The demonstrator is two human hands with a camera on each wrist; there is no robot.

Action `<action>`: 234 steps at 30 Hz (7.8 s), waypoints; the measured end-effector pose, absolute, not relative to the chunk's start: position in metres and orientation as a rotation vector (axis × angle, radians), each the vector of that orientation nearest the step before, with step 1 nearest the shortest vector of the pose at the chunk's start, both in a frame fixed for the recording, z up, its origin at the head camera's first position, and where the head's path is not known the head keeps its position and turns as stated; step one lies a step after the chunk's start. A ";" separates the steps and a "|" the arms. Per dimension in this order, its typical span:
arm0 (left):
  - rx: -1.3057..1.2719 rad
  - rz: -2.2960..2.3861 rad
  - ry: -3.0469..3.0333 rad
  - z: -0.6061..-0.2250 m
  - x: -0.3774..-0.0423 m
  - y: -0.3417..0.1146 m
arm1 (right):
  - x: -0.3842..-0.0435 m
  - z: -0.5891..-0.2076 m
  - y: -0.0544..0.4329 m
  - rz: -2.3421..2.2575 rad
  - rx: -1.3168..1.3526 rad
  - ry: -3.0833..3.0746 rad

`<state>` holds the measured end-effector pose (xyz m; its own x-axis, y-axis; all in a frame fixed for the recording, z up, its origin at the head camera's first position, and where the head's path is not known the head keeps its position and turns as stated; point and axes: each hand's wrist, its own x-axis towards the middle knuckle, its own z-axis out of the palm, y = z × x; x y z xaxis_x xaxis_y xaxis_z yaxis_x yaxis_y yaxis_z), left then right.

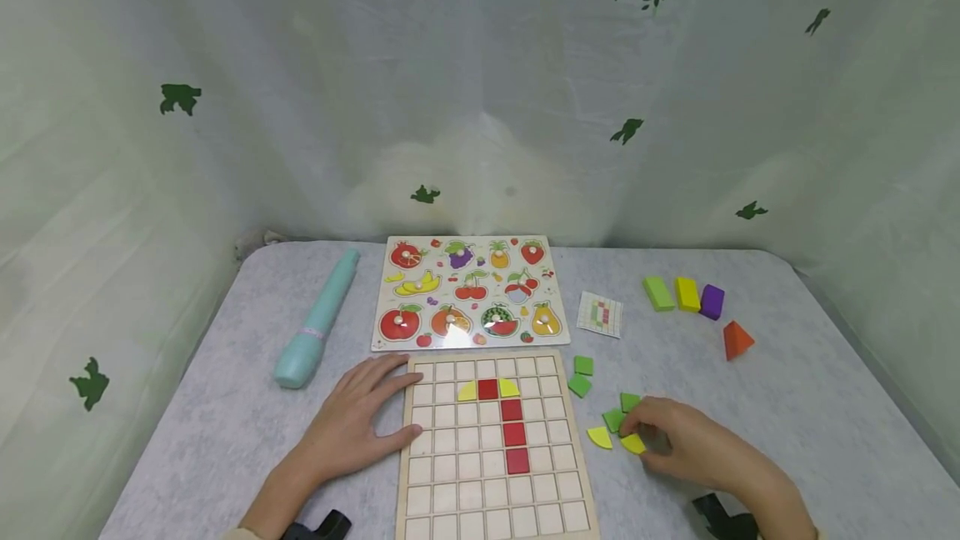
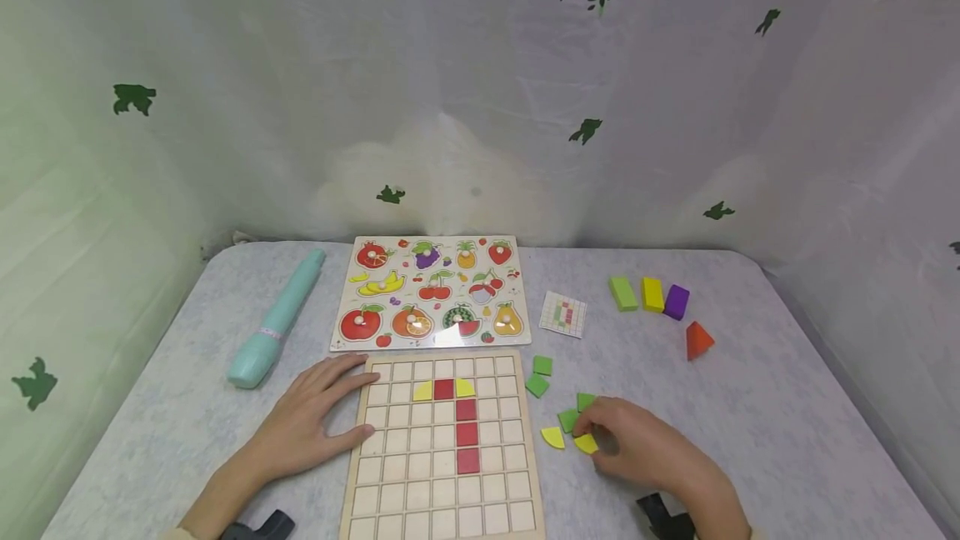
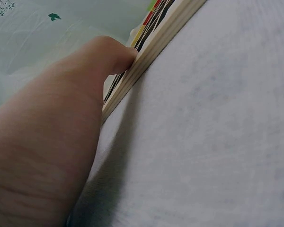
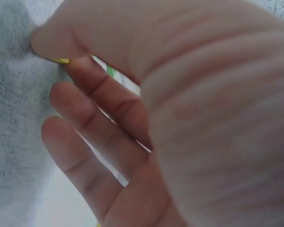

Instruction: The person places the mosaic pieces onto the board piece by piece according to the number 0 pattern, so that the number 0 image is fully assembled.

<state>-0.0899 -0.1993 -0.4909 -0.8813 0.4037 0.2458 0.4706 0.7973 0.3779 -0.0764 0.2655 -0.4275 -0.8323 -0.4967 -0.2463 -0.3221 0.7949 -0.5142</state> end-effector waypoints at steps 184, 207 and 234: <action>-0.673 -0.636 -2.849 -0.487 -0.088 -0.198 | -0.049 -0.455 0.127 -0.859 -1.320 2.697; -0.678 -0.640 -2.833 -0.489 -0.089 -0.197 | -0.052 -0.451 0.133 -0.714 -1.330 2.588; -0.678 -0.638 -2.835 -0.491 -0.089 -0.198 | -0.110 -0.448 0.205 -0.620 -0.717 3.012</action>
